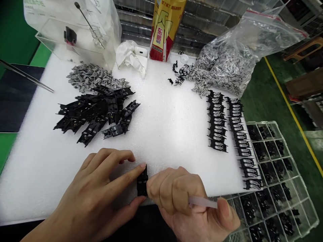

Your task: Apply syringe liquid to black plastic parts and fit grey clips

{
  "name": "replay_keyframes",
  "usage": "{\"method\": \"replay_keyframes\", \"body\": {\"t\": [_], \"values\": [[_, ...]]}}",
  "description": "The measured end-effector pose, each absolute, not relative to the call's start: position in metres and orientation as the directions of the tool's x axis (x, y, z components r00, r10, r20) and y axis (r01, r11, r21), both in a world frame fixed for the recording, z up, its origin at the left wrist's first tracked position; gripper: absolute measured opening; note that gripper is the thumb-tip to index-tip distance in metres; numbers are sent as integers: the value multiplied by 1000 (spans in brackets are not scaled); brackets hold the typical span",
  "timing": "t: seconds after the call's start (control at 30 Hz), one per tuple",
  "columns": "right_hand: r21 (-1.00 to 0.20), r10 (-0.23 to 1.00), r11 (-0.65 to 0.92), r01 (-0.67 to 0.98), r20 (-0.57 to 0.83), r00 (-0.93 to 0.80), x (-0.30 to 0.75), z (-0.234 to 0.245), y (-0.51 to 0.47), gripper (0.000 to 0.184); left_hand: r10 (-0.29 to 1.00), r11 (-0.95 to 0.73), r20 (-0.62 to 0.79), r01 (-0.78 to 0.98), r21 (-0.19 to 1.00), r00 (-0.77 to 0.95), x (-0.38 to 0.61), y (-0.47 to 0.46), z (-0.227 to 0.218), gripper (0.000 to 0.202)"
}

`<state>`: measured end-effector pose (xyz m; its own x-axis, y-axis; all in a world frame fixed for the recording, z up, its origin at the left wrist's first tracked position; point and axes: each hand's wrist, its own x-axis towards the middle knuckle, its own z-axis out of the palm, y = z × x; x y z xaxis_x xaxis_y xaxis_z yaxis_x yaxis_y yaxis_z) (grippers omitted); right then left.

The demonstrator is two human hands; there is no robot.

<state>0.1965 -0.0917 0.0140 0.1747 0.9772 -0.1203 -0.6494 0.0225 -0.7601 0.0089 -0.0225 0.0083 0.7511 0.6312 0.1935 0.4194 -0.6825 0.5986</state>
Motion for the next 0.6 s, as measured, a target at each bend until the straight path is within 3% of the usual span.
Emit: {"method": "replay_keyframes", "body": {"t": [0.6], "values": [[-770, 978, 41, -636, -99, 184, 198, 14, -98, 70, 632, -688, 192, 430, 585, 751, 9, -25, 8, 35]]}}
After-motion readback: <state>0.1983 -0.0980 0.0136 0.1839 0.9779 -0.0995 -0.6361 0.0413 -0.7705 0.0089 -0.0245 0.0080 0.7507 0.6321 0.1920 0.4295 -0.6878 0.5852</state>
